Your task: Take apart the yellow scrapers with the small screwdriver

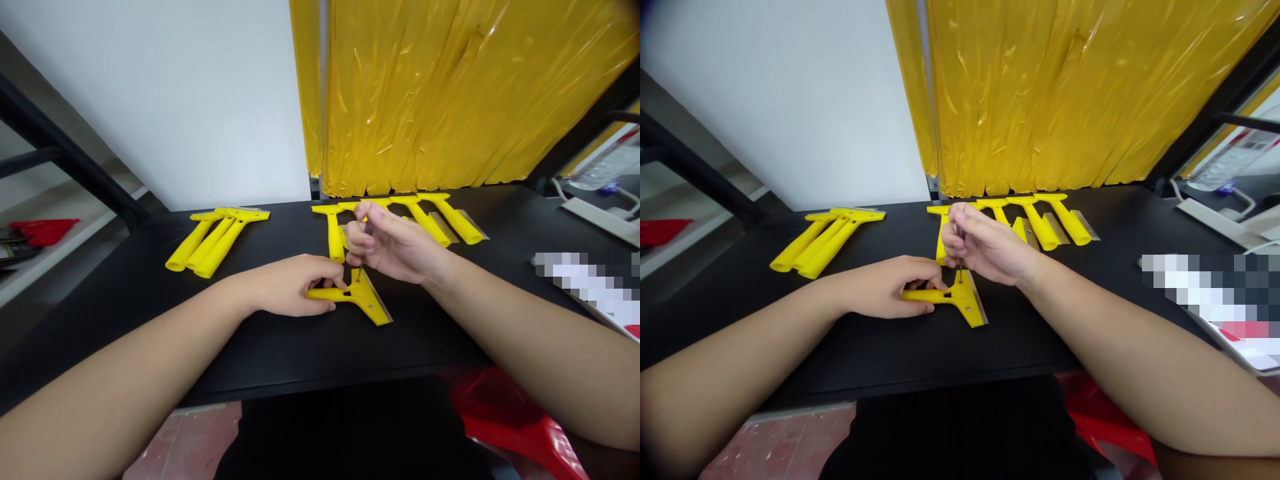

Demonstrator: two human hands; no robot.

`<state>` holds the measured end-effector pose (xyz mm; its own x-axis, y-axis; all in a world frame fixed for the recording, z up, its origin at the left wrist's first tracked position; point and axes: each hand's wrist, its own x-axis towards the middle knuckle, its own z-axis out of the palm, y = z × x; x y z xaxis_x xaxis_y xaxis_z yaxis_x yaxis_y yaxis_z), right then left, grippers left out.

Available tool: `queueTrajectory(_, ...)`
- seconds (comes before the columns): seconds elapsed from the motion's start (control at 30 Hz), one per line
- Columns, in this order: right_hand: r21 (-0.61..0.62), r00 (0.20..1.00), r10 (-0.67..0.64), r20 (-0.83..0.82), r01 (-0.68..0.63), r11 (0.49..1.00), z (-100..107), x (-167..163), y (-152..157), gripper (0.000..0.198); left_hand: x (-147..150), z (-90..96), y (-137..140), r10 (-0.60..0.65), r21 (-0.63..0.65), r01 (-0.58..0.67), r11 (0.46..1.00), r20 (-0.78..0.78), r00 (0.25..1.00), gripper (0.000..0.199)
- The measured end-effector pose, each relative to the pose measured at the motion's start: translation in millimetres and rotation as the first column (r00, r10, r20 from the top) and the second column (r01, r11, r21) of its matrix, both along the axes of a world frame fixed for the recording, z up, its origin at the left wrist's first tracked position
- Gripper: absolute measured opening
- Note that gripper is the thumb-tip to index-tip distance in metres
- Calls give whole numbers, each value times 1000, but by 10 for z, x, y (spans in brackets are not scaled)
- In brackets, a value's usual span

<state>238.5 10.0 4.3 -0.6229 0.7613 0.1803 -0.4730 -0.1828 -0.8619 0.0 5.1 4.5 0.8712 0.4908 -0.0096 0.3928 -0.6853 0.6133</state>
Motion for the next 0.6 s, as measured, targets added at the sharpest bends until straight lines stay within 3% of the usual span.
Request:
queueTrajectory(0.13, 34, 999, -35, 28, 34, 999, 2, 8, 31, 29, -5, -6, 0, 2, -11, -1, 1000, 20, 1000, 13)
queueTrajectory(0.37, 90, 996, 82, 36, -85, 992, -22, 0, 3, 34, -12, 7, 2, -7, -14, 7, 1000, 2, 1000, 19)
queueTrajectory(0.6, 109, 998, 8, 59, -15, 994, -6, -3, 15, 41, -25, 2, 10, -2, -13, 2, 1000, 8, 1000, 19)
